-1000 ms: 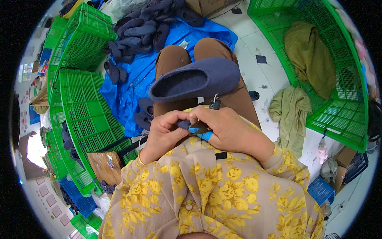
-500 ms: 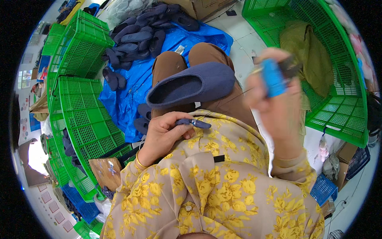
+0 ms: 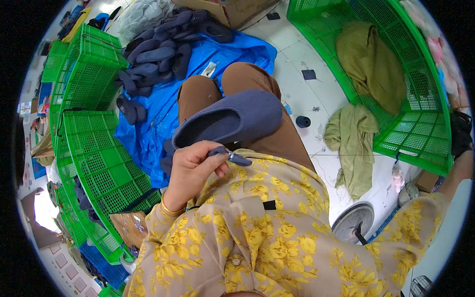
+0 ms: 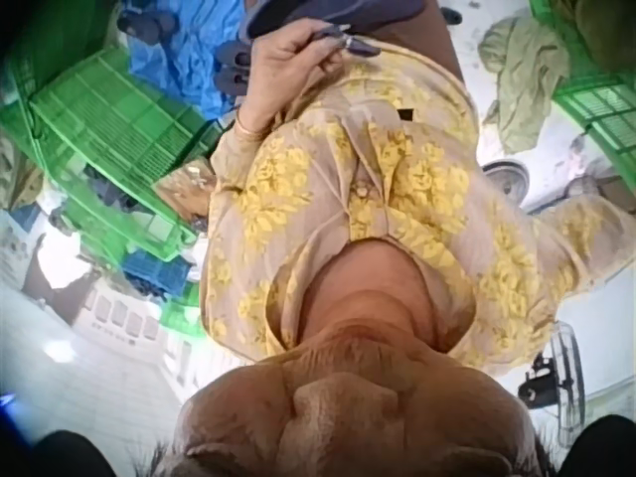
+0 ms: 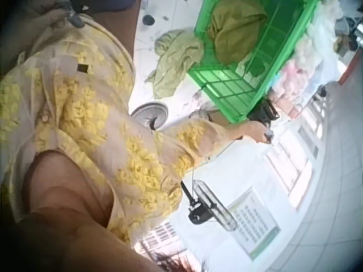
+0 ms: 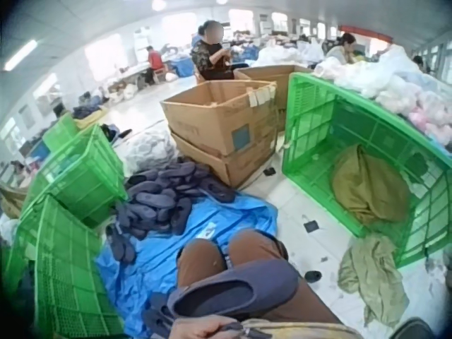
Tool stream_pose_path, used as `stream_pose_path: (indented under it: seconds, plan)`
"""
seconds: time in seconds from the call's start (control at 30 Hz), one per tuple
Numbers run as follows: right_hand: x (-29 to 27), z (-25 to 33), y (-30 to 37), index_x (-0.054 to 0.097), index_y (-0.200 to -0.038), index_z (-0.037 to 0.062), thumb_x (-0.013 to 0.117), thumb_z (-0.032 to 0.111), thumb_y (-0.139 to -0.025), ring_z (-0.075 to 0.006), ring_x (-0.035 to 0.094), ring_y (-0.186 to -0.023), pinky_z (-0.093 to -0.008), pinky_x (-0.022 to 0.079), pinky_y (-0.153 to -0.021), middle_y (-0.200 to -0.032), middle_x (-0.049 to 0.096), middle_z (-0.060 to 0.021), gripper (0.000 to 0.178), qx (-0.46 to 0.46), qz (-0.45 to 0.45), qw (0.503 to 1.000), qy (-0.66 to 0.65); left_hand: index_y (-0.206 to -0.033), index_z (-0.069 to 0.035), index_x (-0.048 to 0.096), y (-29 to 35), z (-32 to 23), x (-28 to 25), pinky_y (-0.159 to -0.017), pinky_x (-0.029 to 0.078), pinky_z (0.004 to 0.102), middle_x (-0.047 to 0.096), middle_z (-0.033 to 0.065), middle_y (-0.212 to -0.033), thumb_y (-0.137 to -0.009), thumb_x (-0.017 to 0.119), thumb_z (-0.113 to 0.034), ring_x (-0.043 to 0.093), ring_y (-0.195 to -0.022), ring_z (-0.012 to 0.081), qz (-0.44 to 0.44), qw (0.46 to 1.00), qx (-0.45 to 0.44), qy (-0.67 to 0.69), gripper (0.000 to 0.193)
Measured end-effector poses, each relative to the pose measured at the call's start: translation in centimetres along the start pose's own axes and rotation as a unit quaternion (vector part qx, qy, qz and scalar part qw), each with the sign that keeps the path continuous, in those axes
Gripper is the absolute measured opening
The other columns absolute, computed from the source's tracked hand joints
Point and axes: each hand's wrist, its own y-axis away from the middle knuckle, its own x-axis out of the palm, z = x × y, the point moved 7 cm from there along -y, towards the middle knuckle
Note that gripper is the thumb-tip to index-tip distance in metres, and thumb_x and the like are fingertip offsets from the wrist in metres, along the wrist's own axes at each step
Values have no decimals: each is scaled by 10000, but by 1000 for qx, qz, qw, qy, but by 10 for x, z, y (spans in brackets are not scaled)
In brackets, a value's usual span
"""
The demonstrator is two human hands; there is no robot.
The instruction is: The person sits on the floor and uses a blue-handled tool to stitch a dark blue slip-on shoe. They repeatedly insert the tool into the shoe's upper, pull the thread, and adjust the shoe's position while working.
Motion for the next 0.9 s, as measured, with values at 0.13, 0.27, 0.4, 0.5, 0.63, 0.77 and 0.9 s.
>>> stream_pose_path:
  seconds: [0.13, 0.27, 0.4, 0.5, 0.63, 0.77, 0.9]
  plan:
    - [61, 50, 66, 515, -1265, 48, 597, 184, -896, -226, 568, -1004, -341, 473, -818, -1193, 561, -140, 402, -44, 130, 990, -6, -892, 20, 640, -13, 4, 2, -573, 498, 206, 658, 40, -720, -937, 617, -49, 608, -614, 71, -8, 998, -50, 32, 86]
    - [114, 256, 315, 601, -1122, 89, 678, 97, -817, -162, 583, -823, -296, 473, -658, -1014, 608, -63, 315, -159, 387, 843, -337, -877, 15, 629, -23, -1, 12, -565, 493, 203, 655, 37, -710, -942, 620, -69, 607, -606, 71, 22, 999, -42, -3, 106]
    - [129, 330, 413, 634, -1114, 78, 727, 99, -798, -214, 616, -679, -330, 471, -592, -969, 659, -65, 330, -373, 471, 716, -357, -845, 6, 649, -24, -3, 12, -566, 467, 202, 649, 14, -690, -903, 672, -100, 592, -619, 38, -18, 999, -48, -1, 123]
    - [138, 332, 412, 654, -1058, 43, 724, 114, -827, -148, 572, -652, -291, 450, -591, -898, 660, -38, 251, -290, 498, 710, -404, -942, 13, 661, -27, 1, 1, -615, 480, 238, 664, 35, -750, -899, 659, -82, 616, -693, 72, -54, 998, 7, -38, 104]
    - [165, 325, 411, 671, -986, 13, 659, 95, -900, -27, 441, -675, -216, 383, -596, -776, 586, 47, 119, 7, 564, 698, -441, -1089, 48, 625, -45, -11, -16, -753, 486, 235, 672, 39, -948, -978, 553, -125, 632, -884, 117, -48, 972, 42, -226, 218]
    - [190, 313, 431, 686, -991, 32, 657, 122, -923, -4, 422, -652, -195, 349, -569, -774, 572, 71, 116, 161, 631, 637, -413, -1092, 63, 624, -62, 29, 2, -778, 465, 222, 663, 32, -960, -973, 547, -110, 590, -882, 87, 5, 990, -105, -93, 224]
    - [198, 306, 435, 685, -1014, 51, 675, 142, -919, 5, 391, -582, -190, 301, -509, -725, 552, 87, 132, 216, 631, 601, -441, -983, -10, 658, -60, 44, 14, -739, 423, 205, 629, -9, -890, -948, 574, -107, 532, -800, 60, -42, 978, -152, 138, 133]
